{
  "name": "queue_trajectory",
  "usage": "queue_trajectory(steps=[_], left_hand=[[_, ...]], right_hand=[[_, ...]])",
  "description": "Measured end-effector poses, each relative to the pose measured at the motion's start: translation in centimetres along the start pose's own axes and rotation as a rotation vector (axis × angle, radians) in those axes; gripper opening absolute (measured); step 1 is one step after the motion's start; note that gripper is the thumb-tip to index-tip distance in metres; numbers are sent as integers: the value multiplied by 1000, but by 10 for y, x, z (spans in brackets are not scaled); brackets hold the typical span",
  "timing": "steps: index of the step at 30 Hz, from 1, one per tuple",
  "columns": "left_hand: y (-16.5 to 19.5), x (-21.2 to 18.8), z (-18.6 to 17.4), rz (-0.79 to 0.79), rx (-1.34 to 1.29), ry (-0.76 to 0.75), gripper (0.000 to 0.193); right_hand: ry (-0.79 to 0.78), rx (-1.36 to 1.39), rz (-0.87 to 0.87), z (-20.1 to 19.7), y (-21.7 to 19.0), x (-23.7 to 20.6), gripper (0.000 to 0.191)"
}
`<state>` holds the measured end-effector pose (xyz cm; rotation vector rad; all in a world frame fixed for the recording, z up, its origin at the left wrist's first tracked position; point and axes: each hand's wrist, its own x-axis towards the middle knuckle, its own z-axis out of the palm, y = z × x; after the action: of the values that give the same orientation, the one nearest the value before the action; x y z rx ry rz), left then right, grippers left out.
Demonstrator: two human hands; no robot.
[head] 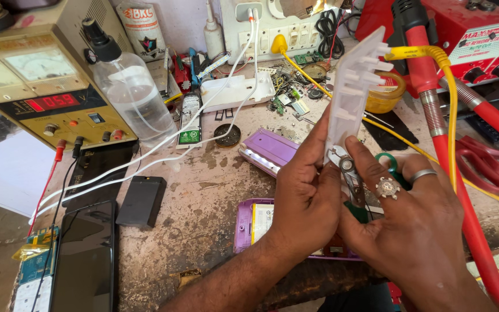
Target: The person uses wire cutters to trim plastic tabs from a white plastic housing. They then place a battery into a purple electronics case and fit the modified white housing over it, aligning the parts.
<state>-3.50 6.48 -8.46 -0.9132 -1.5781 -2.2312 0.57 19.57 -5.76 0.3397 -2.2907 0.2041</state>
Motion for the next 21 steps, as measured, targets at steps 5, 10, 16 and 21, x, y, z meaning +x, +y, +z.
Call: queue_trajectory(steps=[5,10,16,21], left_hand=[[-2,-1,1,24,-2,24,72],[-3,-2,2,30,-40,38,71],[-3,1,1,8,-29,59,74],[-5,2,-1,-97,-121,81,76]], right_hand=[[54,20,-45,2,-2,3,71],[67,44,-44,3,-3,5,69],[43,112,-25,9,2,4,68],[-28,245,58,14,6,2,63]])
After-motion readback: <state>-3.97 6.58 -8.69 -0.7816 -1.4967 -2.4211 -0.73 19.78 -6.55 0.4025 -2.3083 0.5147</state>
